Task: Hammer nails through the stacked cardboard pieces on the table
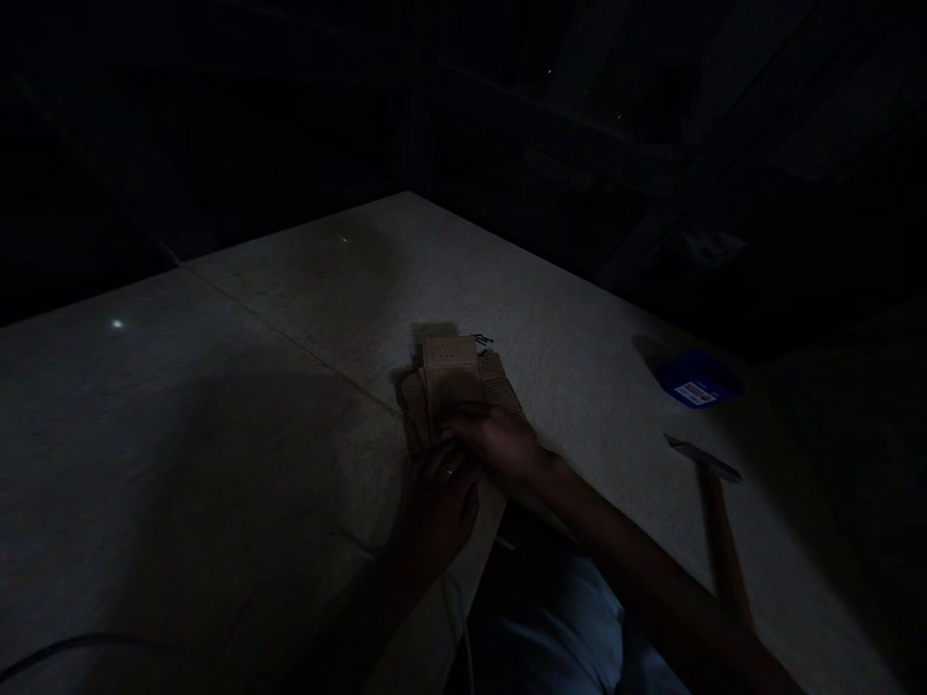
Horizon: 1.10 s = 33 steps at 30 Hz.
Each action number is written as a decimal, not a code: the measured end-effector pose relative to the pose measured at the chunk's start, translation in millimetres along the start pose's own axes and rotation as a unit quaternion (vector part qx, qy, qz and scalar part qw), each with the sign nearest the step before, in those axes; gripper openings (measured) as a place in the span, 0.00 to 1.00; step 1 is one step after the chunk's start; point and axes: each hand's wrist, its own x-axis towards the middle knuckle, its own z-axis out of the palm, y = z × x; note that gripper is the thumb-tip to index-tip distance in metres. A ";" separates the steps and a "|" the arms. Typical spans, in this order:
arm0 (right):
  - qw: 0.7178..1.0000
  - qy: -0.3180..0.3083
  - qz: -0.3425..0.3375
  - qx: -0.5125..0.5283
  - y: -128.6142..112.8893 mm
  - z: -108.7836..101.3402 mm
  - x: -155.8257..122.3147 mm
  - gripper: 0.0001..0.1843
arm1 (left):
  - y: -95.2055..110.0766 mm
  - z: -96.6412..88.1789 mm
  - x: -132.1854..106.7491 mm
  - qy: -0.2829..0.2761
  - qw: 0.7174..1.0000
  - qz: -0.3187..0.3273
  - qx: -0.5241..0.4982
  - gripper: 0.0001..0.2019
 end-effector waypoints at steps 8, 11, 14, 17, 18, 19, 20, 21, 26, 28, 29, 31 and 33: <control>0.989 -0.034 -0.115 -0.083 8.3 -5.7 -2.7 0.13 | 0.1 1.3 -1.5 -0.011 1.000 -0.009 -0.012 0.13; 0.987 -0.028 -0.141 -0.071 10.2 -9.5 -3.8 0.14 | -0.4 0.9 -1.3 -0.010 1.000 -0.010 -0.013 0.14; 0.987 0.015 -0.161 -0.016 14.0 -11.6 -6.3 0.14 | 0.0 -0.7 -0.1 -0.012 1.000 -0.007 -0.016 0.16; 0.983 0.060 -0.166 0.046 21.2 -7.4 -8.6 0.14 | 0.5 -1.7 1.0 -0.016 1.000 -0.002 -0.014 0.17; 0.982 0.073 -0.161 0.065 24.0 -4.4 -9.2 0.13 | 0.6 -1.8 1.2 -0.017 1.000 -0.002 -0.013 0.17; 0.981 0.087 -0.153 0.084 26.6 -0.9 -9.7 0.13 | 0.7 -1.8 1.4 -0.017 1.000 -0.003 -0.013 0.17; 0.979 0.101 -0.140 0.106 28.8 2.9 -10.2 0.12 | 0.8 -1.8 1.4 -0.018 1.000 -0.004 -0.014 0.17; 0.977 0.113 -0.126 0.130 30.4 6.6 -10.6 0.12 | 0.8 -1.7 1.5 -0.019 1.000 -0.005 -0.016 0.17; 0.945 0.173 -0.006 0.277 28.6 16.9 -10.3 0.09 | 1.0 -2.1 1.3 -0.018 0.999 -0.008 -0.028 0.16; 0.917 0.216 0.066 0.330 26.8 16.2 -7.2 0.07 | 1.2 -2.6 1.2 -0.016 0.999 -0.008 -0.028 0.17; 0.893 0.243 0.106 0.363 27.2 15.3 -4.8 0.07 | 1.2 -2.6 1.2 -0.015 1.000 -0.008 -0.026 0.17; 0.831 0.302 0.178 0.432 32.1 12.7 1.4 0.09 | 1.2 -2.2 1.0 -0.011 1.000 -0.007 -0.022 0.16; 0.772 0.353 0.221 0.481 43.4 9.9 8.8 0.13 | 0.8 -0.9 0.5 0.000 1.000 -0.005 -0.021 0.15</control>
